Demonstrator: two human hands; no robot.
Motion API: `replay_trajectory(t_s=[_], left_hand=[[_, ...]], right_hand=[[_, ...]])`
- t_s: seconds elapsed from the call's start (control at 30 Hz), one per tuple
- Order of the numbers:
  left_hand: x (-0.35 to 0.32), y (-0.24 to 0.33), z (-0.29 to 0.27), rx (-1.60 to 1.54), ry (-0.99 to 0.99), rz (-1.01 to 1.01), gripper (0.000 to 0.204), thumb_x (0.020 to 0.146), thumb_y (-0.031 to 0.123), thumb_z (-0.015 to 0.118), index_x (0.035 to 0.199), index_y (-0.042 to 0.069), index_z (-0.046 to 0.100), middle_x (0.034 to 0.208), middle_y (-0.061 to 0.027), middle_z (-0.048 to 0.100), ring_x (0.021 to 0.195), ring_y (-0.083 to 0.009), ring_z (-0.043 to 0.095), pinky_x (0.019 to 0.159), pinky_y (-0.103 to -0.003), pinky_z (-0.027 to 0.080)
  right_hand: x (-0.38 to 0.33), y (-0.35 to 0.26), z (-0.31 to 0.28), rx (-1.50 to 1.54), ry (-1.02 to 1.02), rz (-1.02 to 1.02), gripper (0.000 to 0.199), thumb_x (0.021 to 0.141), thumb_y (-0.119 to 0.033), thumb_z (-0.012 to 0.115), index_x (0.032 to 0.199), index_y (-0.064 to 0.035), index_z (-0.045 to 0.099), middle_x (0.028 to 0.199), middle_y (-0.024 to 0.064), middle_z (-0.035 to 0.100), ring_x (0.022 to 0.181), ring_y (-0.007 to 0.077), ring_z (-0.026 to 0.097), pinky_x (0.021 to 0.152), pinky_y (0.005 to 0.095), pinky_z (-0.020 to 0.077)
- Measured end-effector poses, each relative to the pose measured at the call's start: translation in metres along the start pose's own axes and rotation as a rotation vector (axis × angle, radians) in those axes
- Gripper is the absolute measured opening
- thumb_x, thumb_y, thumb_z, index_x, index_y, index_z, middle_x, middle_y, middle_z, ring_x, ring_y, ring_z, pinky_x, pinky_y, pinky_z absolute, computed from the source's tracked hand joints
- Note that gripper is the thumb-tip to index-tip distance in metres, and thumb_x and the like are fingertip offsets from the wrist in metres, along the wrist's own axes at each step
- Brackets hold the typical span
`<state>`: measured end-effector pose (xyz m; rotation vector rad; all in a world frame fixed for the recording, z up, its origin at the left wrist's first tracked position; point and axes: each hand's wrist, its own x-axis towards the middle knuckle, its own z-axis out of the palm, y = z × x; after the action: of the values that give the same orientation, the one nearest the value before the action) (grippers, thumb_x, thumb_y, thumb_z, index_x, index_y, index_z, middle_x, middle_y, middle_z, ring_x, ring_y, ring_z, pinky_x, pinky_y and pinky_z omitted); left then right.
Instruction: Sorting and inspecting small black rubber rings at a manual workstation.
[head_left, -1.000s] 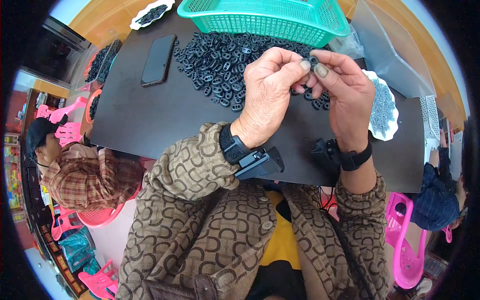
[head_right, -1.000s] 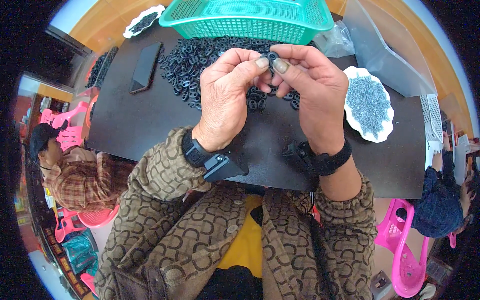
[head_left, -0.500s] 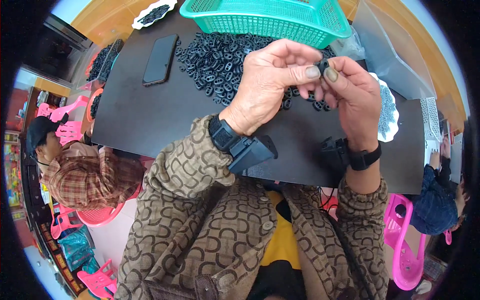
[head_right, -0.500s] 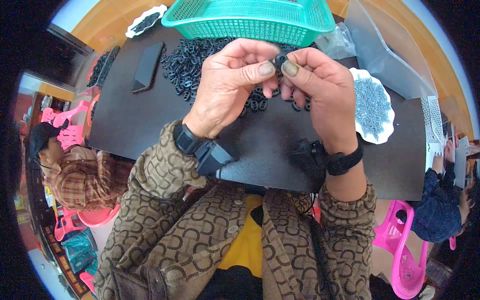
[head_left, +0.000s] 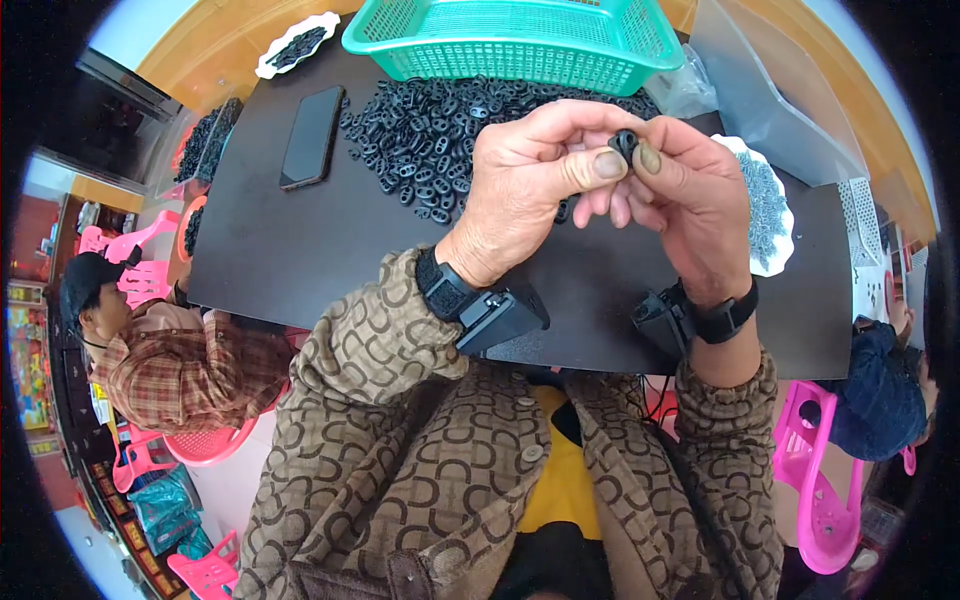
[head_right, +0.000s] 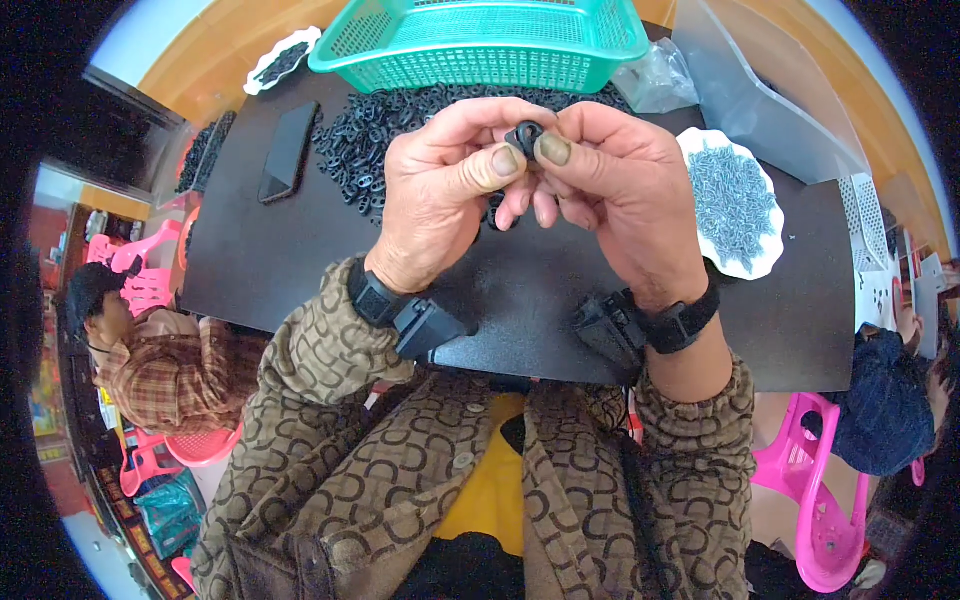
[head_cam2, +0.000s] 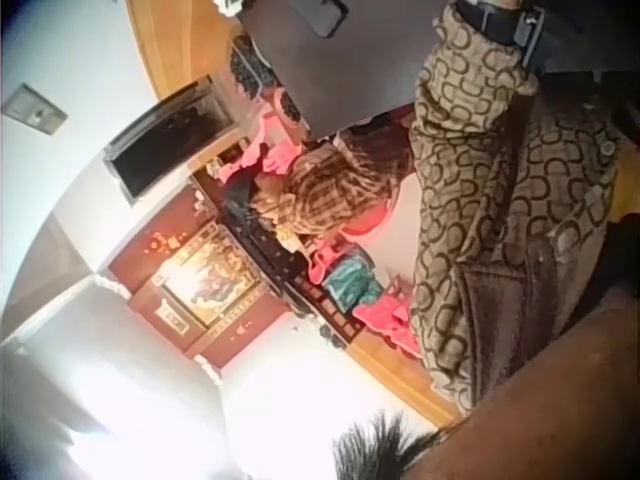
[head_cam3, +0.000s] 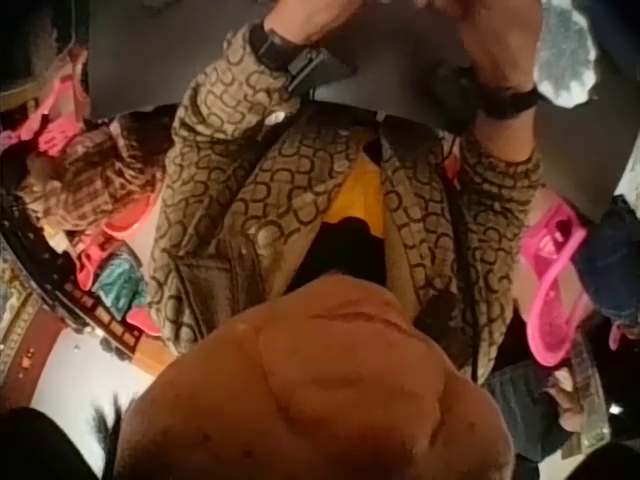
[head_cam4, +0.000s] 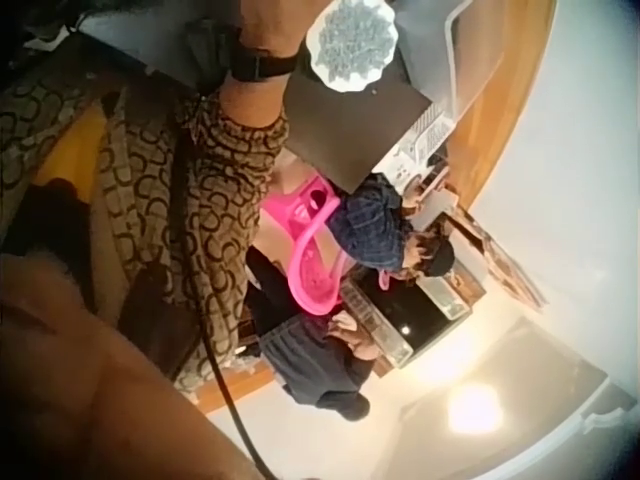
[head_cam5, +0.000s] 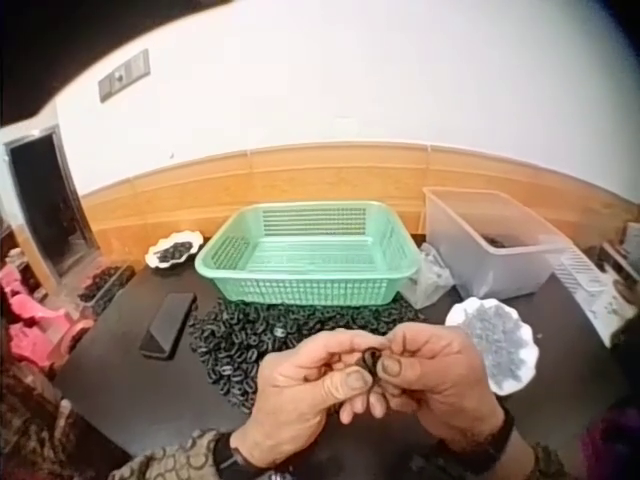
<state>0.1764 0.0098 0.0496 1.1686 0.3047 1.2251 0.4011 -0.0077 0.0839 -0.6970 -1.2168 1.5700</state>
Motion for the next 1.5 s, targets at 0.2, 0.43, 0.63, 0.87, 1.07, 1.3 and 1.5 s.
replay_trajectory(t_s=[0.2,0.43,0.63,0.87,1.07,1.3,1.5], left_hand=[[0.002,-0.004,-0.002,-0.061,-0.014,-0.014,0.042,0.116,0.015,0.086,0.149,-0.009,0.077,0.113,-0.0160,0.084,0.081,-0.0238,0.083,0.064,-0.029,0.061],[0.001,-0.005,-0.003,-0.010,0.010,0.005,0.039,0.115,0.013,0.087,0.147,-0.007,0.078,0.109,-0.0144,0.084,0.077,-0.0211,0.080,0.062,-0.029,0.060],[0.004,-0.006,0.009,-0.068,-0.001,-0.015,0.043,0.115,0.014,0.087,0.151,-0.007,0.077,0.112,-0.0134,0.084,0.083,-0.0197,0.080,0.067,-0.030,0.062],[0.003,0.010,-0.003,0.402,0.251,-0.118,0.031,0.107,0.008,0.094,0.135,-0.003,0.087,0.102,-0.0050,0.088,0.077,-0.0114,0.078,0.067,-0.026,0.060],[0.008,-0.031,-0.039,1.313,0.023,-0.188,0.043,0.083,0.027,0.105,0.109,-0.004,0.090,0.092,-0.0240,0.085,0.092,-0.0435,0.084,0.089,-0.052,0.064],[-0.005,-0.019,-0.046,1.580,-0.134,-0.251,0.042,0.080,0.024,0.106,0.110,0.000,0.088,0.106,-0.0218,0.087,0.111,-0.0452,0.085,0.095,-0.054,0.065],[0.000,-0.034,-0.053,1.574,-0.113,-0.178,0.028,0.083,0.014,0.097,0.107,0.002,0.087,0.106,-0.0213,0.087,0.113,-0.0474,0.083,0.096,-0.056,0.064]], right_hand=[[0.003,-0.001,-0.007,0.007,-0.034,0.022,0.024,0.121,-0.020,0.081,0.119,0.0040,0.080,0.093,0.0055,0.079,0.074,0.0121,0.075,0.057,0.0216,0.0411],[0.005,0.000,-0.006,0.029,-0.085,0.041,0.024,0.122,-0.020,0.079,0.119,0.0042,0.080,0.094,0.0078,0.081,0.077,0.0124,0.077,0.056,0.0208,0.0393],[-0.005,-0.008,-0.003,-0.019,-0.004,-0.002,0.023,0.122,-0.020,0.079,0.121,0.0035,0.082,0.094,0.0080,0.082,0.073,0.0111,0.073,0.058,0.0212,0.0398],[-0.024,-0.098,-0.124,-0.768,0.478,-0.151,0.017,0.120,-0.023,0.075,0.119,-0.0070,0.082,0.082,-0.0029,0.072,0.074,0.0065,0.069,0.064,0.0227,0.0425],[-0.027,-0.181,-0.298,-1.151,0.577,-0.070,0.035,0.114,-0.017,0.075,0.145,-0.0044,0.085,0.096,-0.0005,0.079,0.072,0.0084,0.066,0.064,0.0266,0.0492],[-0.082,-0.056,-0.237,-1.542,0.288,0.224,0.032,0.103,-0.013,0.081,0.133,-0.0054,0.087,0.095,0.0057,0.078,0.078,0.0147,0.069,0.070,0.0379,0.0568],[-0.082,-0.041,-0.243,-1.296,0.354,0.162,0.018,0.106,-0.012,0.079,0.123,-0.0056,0.083,0.095,0.0052,0.079,0.076,0.0119,0.068,0.067,0.0339,0.0532]])
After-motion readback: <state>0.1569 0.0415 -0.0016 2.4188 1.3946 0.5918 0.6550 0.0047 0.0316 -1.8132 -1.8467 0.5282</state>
